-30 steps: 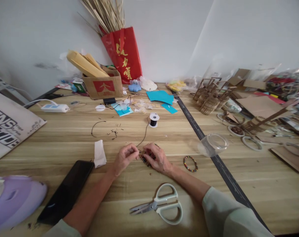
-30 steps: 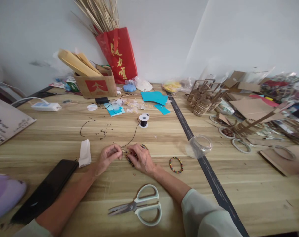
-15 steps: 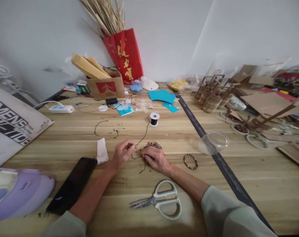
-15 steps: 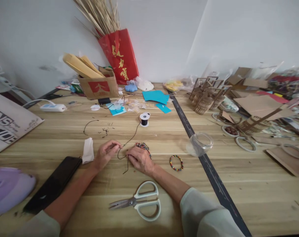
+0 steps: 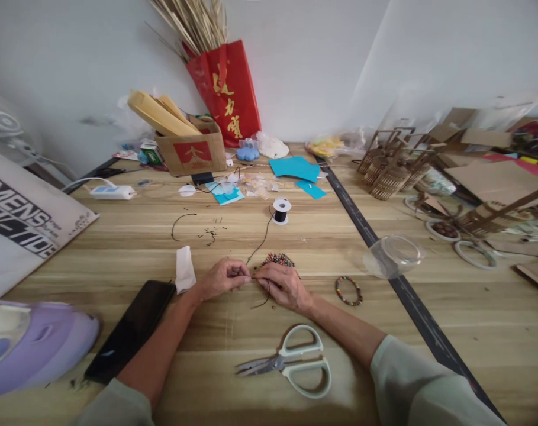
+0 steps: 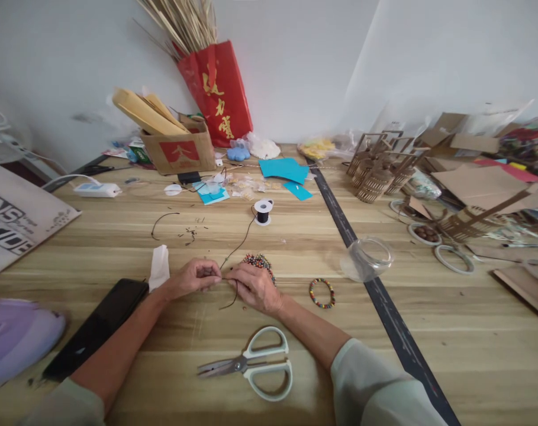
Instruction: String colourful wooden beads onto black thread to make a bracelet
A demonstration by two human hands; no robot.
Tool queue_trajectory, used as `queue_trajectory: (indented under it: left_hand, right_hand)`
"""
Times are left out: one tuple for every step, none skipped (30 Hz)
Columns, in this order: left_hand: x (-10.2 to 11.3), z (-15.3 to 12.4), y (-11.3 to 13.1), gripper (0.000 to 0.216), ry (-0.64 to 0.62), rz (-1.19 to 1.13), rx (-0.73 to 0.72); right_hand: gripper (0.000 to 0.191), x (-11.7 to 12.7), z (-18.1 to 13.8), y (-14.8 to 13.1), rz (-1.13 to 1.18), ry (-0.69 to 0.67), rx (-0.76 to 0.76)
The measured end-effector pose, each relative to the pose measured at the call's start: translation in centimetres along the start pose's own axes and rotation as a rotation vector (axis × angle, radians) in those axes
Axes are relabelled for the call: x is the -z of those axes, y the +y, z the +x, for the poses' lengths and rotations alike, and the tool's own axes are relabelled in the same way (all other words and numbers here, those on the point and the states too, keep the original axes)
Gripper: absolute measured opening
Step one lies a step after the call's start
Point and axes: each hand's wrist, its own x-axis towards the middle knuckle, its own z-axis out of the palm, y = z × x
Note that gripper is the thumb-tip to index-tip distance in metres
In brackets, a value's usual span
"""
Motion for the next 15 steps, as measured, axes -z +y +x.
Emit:
queue_trajectory:
  left_hand:
    - [0.2, 0.0, -0.1, 0.025, -0.005, 0.005, -0.001]
    - [0.4, 0.0, -0.2, 0.026, -0.012, 0.005, 0.005]
    - [0.6, 0.0, -0.3, 0.026, -0.018, 0.005, 0.013]
    - [0.8, 0.0, -0.4, 0.026, -0.025, 0.003, 0.023]
    - [0.9, -0.1, -0.5, 0.026, -0.033, 0.002, 0.033]
    - [1.0, -0.1, -0.6, 0.026, -0.042, 0.002, 0.042]
    - [1.1, -0.1, -0.7, 0.026, -0.052, 0.003, 0.05]
    - [1.2, -0.1, -0.7, 0.026, -0.061, 0.003, 0.058]
    - [1.3, -0.1, -0.8, 0.026, -0.065, 0.002, 0.063]
    - [1.4, -0.1, -0.9, 0.026, -0.063, 0.002, 0.066]
    - [1.5, -0.1, -0.9, 0.026, -0.058, 0.003, 0.068]
    - [1.6, -0.1, -1.0, 0.025, -0.05, 0.005, 0.067]
    - [1.7, -0.2, -1.0, 0.025, -0.038, 0.008, 0.063]
    - [1.8, -0.2, -1.1, 0.024, -0.026, 0.011, 0.056]
    - [1.9, -0.2, -1.1, 0.024, -0.014, 0.013, 0.05]
  right_hand:
    - [0.02, 0.0, 0.0, 0.0, -0.002, 0.004, 0.004]
    - [0.019, 0.0, 0.0, 0.0, -0.005, 0.007, 0.005]
    - [0.019, 0.0, -0.1, 0.1, -0.006, 0.009, 0.003]
    - [0.019, 0.0, -0.1, 0.1, -0.006, 0.008, -0.003]
    - [0.018, 0.0, -0.1, 0.2, -0.003, 0.007, -0.011]
    - [0.018, 0.0, -0.1, 0.2, -0.001, 0.009, -0.02]
    - [0.018, 0.0, -0.2, 0.2, 0.001, 0.016, -0.031]
    - [0.018, 0.0, -0.2, 0.3, 0.0, 0.026, -0.044]
    - [0.019, 0.0, -0.2, 0.3, -0.004, 0.035, -0.058]
    - [0.02, 0.0, -0.2, 0.3, -0.01, 0.042, -0.076]
    - [0.021, 0.0, -0.2, 0.3, -0.017, 0.047, -0.097]
    - [0.022, 0.0, -0.2, 0.3, -0.022, 0.048, -0.116]
    - [0.023, 0.0, -0.2, 0.3, -0.025, 0.047, -0.131]
    - [0.024, 0.0, -0.2, 0.3, -0.027, 0.044, -0.142]
    - [0.025, 0.1, -0.2, 0.3, -0.03, 0.043, -0.15]
